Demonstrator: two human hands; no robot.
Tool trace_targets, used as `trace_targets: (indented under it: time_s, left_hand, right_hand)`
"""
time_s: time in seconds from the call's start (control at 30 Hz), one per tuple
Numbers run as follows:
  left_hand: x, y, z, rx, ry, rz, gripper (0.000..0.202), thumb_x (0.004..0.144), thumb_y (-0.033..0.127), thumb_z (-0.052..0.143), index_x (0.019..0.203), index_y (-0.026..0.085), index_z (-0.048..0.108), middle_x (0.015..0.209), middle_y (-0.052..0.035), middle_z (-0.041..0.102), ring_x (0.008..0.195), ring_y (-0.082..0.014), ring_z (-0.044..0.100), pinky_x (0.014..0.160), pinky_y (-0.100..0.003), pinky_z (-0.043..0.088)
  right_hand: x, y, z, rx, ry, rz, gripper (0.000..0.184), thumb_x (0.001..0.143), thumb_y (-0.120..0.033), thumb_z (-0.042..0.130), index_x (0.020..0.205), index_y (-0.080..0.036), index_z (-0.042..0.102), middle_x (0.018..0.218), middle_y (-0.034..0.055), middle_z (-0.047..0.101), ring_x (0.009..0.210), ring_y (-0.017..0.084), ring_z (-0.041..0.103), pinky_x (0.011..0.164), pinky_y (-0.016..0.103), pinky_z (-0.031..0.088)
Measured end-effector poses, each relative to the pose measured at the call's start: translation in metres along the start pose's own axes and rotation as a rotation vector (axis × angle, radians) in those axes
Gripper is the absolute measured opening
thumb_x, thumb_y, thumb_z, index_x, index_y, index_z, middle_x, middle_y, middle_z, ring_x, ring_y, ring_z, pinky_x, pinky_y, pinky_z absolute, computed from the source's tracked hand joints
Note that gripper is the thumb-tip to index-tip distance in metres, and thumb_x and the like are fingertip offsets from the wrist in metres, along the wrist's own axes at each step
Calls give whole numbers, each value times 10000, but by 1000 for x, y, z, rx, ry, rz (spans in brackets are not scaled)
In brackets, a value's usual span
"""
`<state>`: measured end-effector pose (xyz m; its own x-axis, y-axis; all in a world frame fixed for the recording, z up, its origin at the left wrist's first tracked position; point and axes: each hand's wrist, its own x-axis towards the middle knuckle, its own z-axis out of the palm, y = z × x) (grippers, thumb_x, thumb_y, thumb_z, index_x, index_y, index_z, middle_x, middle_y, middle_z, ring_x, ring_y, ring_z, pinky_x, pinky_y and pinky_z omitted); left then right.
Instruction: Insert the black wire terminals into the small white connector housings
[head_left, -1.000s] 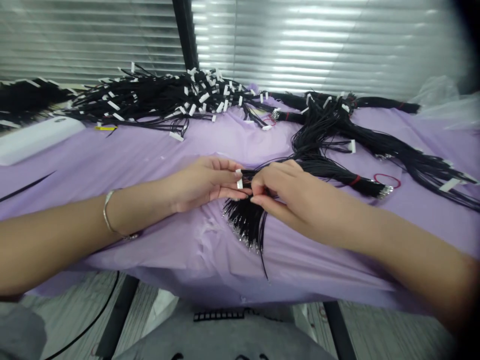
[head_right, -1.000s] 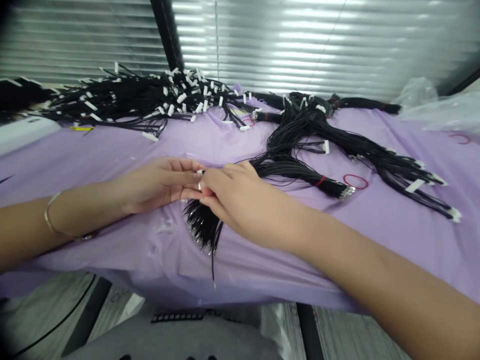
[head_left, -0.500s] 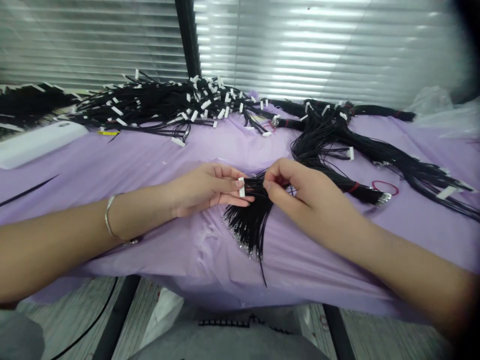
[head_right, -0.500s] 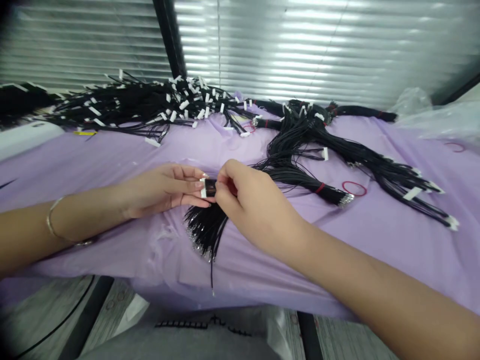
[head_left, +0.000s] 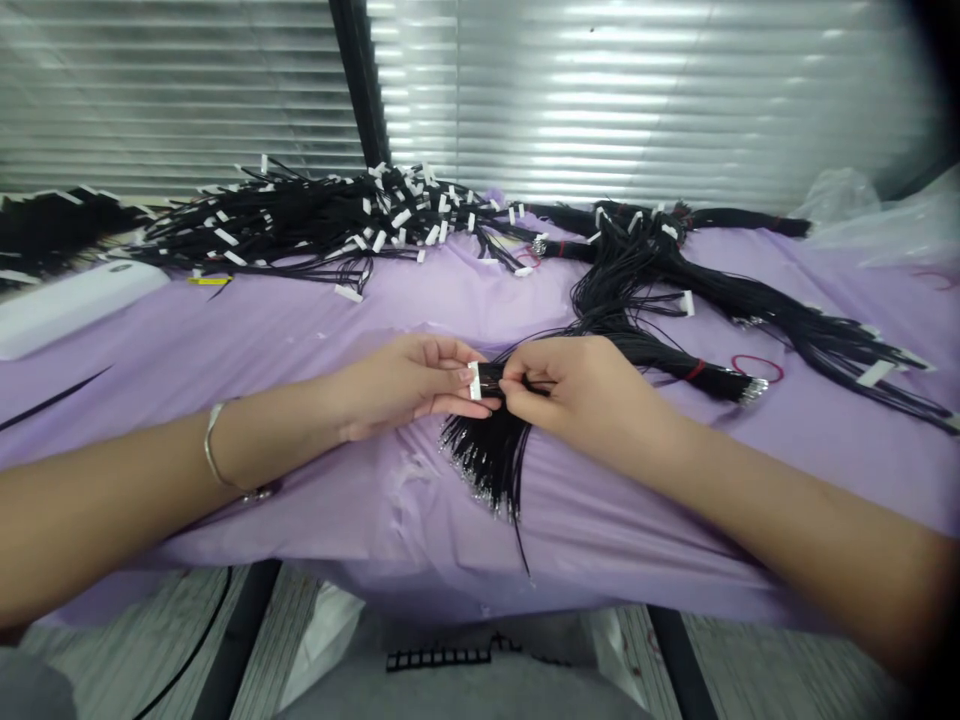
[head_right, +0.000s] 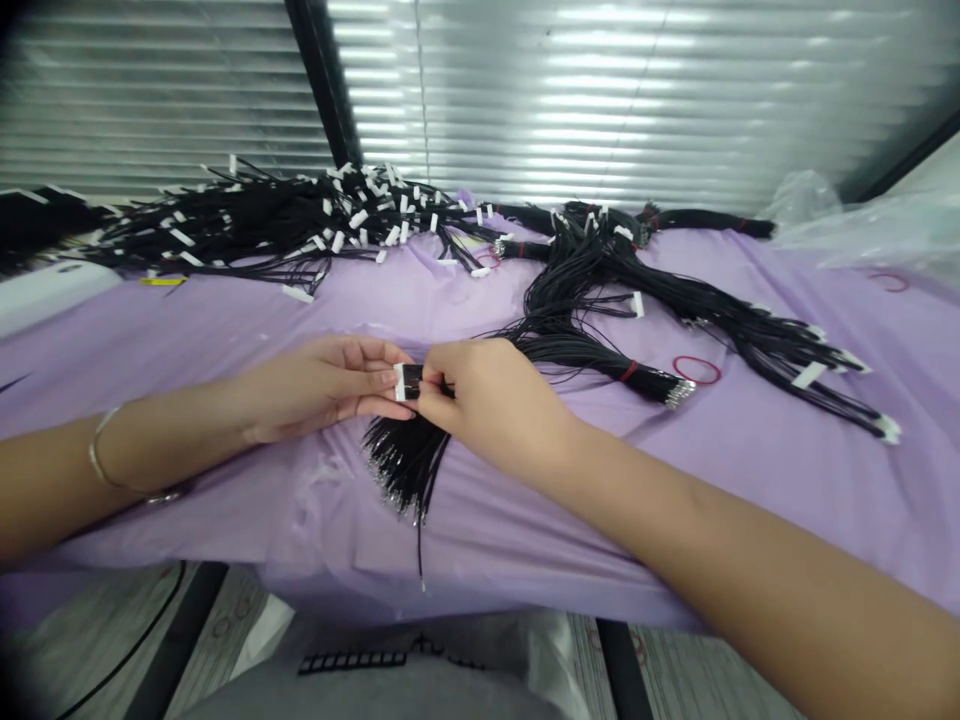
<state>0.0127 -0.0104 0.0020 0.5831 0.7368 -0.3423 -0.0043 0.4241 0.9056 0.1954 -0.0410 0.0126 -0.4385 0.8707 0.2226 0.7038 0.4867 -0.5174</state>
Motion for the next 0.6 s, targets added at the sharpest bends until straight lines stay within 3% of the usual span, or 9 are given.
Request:
trace_targets:
  time_s: [0.27, 0.47, 0.6]
  left_hand:
    - [1, 1, 1, 36, 27, 14, 92, 817, 55, 525, 833, 93, 607, 804, -64, 656, 769, -119, 656, 733, -216, 555]
    - [-1, 1, 1, 34, 48, -13, 93, 775, 36, 574, 817, 102, 624, 767, -52, 665, 718, -121, 662, 691, -200, 558]
    - [-3, 8, 3, -12, 115, 7, 104, 772, 48, 588, 847, 114, 616, 804, -45, 667, 737, -138, 670, 747, -233, 558]
  right_hand:
    - [4, 7, 3, -144, 15, -190, 138, 807, -178, 514, 756, -119, 628, 720, 44, 626, 680, 128, 537, 644, 237, 349]
    - [5, 3, 13, -283, -19, -225, 184, 862, -209, 485, 778, -117, 621, 749, 73, 637, 708, 155, 555, 693, 280, 367]
    - [5, 6, -9, -303, 87, -263, 199, 875, -274, 472, 858, -120, 596, 808, 72, 621, 778, 168, 547, 730, 290, 402]
